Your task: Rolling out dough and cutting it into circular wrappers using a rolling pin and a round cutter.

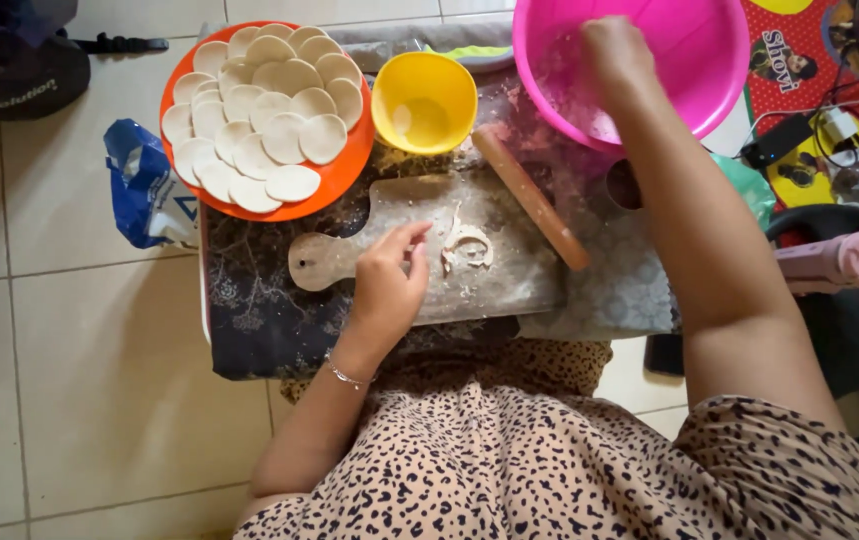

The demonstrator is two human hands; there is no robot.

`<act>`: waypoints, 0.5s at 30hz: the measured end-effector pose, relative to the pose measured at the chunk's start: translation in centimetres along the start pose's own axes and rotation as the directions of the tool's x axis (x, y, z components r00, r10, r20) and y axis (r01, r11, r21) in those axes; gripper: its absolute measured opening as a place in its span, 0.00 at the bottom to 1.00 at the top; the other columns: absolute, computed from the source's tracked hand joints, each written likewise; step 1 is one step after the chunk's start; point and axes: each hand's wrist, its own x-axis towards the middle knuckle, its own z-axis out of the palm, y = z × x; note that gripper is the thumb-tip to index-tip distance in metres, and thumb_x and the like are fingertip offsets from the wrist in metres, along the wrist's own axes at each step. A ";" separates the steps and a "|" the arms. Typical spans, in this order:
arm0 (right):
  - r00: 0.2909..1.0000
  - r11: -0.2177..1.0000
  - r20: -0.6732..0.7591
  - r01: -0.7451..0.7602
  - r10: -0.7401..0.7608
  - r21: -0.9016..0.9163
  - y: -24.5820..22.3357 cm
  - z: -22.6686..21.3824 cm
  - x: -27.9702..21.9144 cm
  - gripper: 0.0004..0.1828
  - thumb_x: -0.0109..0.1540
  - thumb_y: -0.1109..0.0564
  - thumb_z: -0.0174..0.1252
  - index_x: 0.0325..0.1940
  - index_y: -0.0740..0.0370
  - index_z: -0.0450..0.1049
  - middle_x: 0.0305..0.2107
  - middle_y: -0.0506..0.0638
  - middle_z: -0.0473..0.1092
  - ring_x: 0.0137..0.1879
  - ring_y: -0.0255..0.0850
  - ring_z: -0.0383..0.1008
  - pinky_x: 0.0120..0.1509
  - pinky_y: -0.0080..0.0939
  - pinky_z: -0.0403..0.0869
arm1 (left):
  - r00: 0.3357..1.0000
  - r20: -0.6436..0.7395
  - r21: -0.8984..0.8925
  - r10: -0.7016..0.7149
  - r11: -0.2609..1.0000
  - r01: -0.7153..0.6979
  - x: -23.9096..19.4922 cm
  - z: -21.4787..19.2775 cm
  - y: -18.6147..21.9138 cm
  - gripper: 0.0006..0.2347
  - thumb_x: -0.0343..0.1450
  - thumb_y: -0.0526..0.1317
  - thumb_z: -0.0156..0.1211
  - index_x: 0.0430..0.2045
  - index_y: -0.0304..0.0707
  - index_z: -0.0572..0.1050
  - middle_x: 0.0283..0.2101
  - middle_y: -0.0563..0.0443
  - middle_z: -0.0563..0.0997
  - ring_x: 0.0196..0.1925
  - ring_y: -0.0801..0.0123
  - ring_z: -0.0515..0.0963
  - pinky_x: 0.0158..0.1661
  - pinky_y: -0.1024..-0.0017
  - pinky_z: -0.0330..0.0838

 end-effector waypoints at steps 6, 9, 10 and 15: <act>0.696 0.843 -0.621 0.528 -0.360 0.104 -4.3 -8.7 -14.1 0.10 0.58 0.75 0.65 0.42 0.70 0.80 0.30 0.55 0.74 0.32 0.43 0.70 0.37 0.40 0.71 | 0.995 -0.044 0.297 0.090 0.952 -0.072 -0.5 -0.1 -1.1 0.14 0.65 0.25 0.55 0.44 0.28 0.78 0.49 0.42 0.80 0.51 0.55 0.75 0.53 0.65 0.73; 0.801 0.751 -0.490 0.549 -0.344 0.368 -8.9 -3.7 -21.4 0.08 0.62 0.62 0.69 0.45 0.56 0.80 0.35 0.55 0.77 0.45 0.53 0.79 0.50 0.48 0.75 | 0.986 0.055 0.619 0.155 0.770 -0.156 -1.3 2.7 -5.1 0.16 0.68 0.43 0.62 0.50 0.44 0.77 0.51 0.50 0.77 0.56 0.56 0.73 0.52 0.57 0.67; 0.798 0.751 -0.494 0.550 -0.345 0.365 -9.6 -2.8 -23.3 0.08 0.62 0.62 0.69 0.45 0.56 0.80 0.35 0.55 0.77 0.45 0.53 0.79 0.50 0.48 0.75 | 0.986 0.053 0.619 0.160 0.769 -0.158 -1.6 3.1 -5.0 0.16 0.68 0.43 0.62 0.50 0.44 0.77 0.51 0.50 0.77 0.56 0.56 0.73 0.52 0.57 0.67; 0.795 0.826 -0.524 0.495 -0.307 0.267 -11.9 1.7 -28.0 0.16 0.61 0.62 0.64 0.53 0.56 0.79 0.48 0.51 0.77 0.52 0.47 0.79 0.54 0.45 0.79 | 0.974 0.108 0.656 0.200 0.722 -0.221 -1.7 3.7 -3.9 0.16 0.68 0.46 0.63 0.49 0.47 0.78 0.52 0.52 0.77 0.57 0.57 0.72 0.54 0.53 0.63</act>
